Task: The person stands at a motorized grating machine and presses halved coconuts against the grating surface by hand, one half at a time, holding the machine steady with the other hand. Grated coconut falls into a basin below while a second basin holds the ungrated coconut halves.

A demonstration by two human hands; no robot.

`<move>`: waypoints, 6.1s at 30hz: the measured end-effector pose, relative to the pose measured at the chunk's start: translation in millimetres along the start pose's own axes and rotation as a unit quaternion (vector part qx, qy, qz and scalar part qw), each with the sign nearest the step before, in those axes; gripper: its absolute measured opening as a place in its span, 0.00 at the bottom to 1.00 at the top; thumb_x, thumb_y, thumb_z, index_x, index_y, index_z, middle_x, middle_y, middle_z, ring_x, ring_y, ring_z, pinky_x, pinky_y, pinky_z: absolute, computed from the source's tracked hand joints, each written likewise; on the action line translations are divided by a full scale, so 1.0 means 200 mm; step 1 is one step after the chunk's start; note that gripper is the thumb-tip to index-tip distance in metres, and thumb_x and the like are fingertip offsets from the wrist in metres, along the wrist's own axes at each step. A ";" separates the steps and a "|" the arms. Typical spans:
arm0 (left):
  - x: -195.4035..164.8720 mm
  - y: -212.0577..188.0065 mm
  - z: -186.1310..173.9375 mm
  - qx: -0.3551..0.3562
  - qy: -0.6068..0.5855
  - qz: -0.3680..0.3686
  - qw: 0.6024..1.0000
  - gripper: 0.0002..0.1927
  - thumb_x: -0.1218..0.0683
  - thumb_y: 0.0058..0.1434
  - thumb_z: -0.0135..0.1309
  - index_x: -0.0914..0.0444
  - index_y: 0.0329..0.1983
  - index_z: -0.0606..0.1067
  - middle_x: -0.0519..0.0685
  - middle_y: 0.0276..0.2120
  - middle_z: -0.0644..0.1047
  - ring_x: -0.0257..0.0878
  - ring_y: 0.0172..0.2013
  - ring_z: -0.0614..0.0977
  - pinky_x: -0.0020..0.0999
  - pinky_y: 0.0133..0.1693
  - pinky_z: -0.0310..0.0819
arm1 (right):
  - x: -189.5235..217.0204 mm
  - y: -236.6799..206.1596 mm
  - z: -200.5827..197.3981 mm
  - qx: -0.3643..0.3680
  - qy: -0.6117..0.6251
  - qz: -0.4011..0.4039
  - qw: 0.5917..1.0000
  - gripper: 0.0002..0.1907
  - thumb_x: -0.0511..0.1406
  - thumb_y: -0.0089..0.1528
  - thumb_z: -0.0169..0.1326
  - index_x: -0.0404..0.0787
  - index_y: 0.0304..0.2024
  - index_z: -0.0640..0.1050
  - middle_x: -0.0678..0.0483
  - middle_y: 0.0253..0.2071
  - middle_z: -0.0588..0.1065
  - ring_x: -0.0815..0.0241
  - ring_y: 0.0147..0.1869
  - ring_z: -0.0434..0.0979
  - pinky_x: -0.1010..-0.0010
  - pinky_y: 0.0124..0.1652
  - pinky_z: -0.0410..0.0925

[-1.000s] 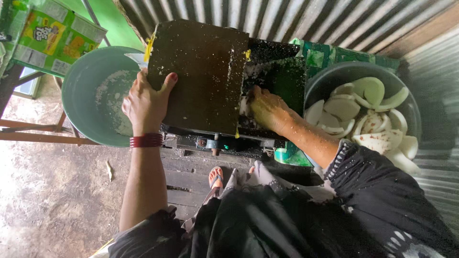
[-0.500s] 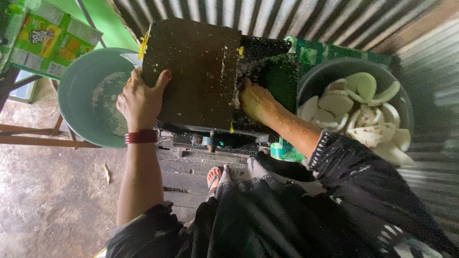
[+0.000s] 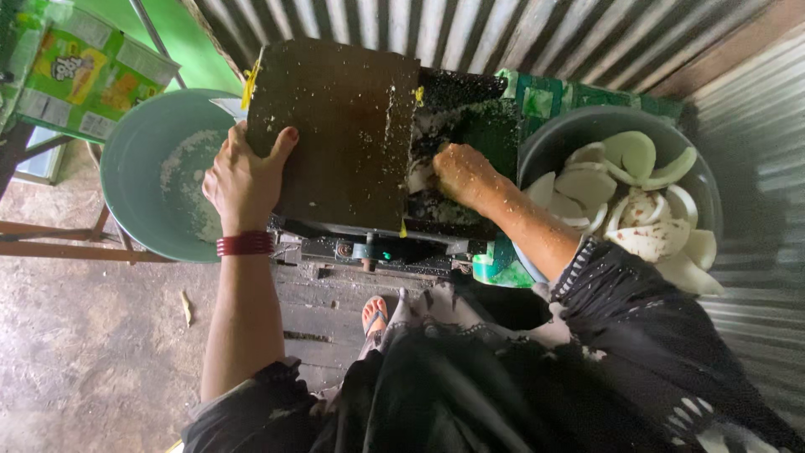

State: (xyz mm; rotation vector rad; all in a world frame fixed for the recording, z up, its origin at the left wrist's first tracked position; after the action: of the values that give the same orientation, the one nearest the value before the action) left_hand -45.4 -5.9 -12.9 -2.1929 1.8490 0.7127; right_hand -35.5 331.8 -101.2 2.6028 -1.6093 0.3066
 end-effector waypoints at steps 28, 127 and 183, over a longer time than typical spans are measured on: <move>0.00 0.02 0.01 0.012 0.035 -0.010 0.999 0.46 0.23 0.59 0.55 0.64 0.62 0.72 0.61 0.51 0.80 0.62 0.48 0.81 0.56 0.49 0.71 | 0.03 0.11 0.10 0.076 0.056 0.025 0.995 0.08 0.34 0.54 0.61 0.34 0.30 0.83 0.35 0.32 0.78 0.36 0.40 0.81 0.48 0.41 0.74; 0.01 0.00 0.02 0.011 0.009 -0.025 1.000 0.44 0.23 0.58 0.55 0.61 0.60 0.75 0.59 0.50 0.81 0.62 0.49 0.81 0.55 0.51 0.71 | 0.17 -0.07 -0.10 -0.007 -0.147 0.009 0.989 0.37 0.37 0.60 0.50 0.36 0.72 0.61 0.39 0.58 0.66 0.40 0.59 0.64 0.50 0.48 0.64; 0.00 -0.01 -0.01 0.007 -0.012 -0.008 1.000 0.44 0.23 0.59 0.54 0.62 0.60 0.75 0.58 0.49 0.81 0.59 0.51 0.81 0.54 0.52 0.70 | -0.05 0.03 -0.03 0.014 -0.022 0.046 0.999 0.04 0.25 0.51 0.56 0.30 0.28 0.81 0.34 0.34 0.78 0.35 0.41 0.81 0.50 0.42 0.75</move>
State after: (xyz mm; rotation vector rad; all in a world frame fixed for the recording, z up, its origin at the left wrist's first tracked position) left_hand -43.2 -7.1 -11.9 -2.1789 1.8166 0.7168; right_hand -45.6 339.9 -97.0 2.5783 -1.7547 0.2809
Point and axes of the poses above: each hand's wrist, its own y-axis towards the middle knuckle, its own z-axis out of the palm, x = y × z, the point moved 4 cm from there along y, towards the middle knuckle
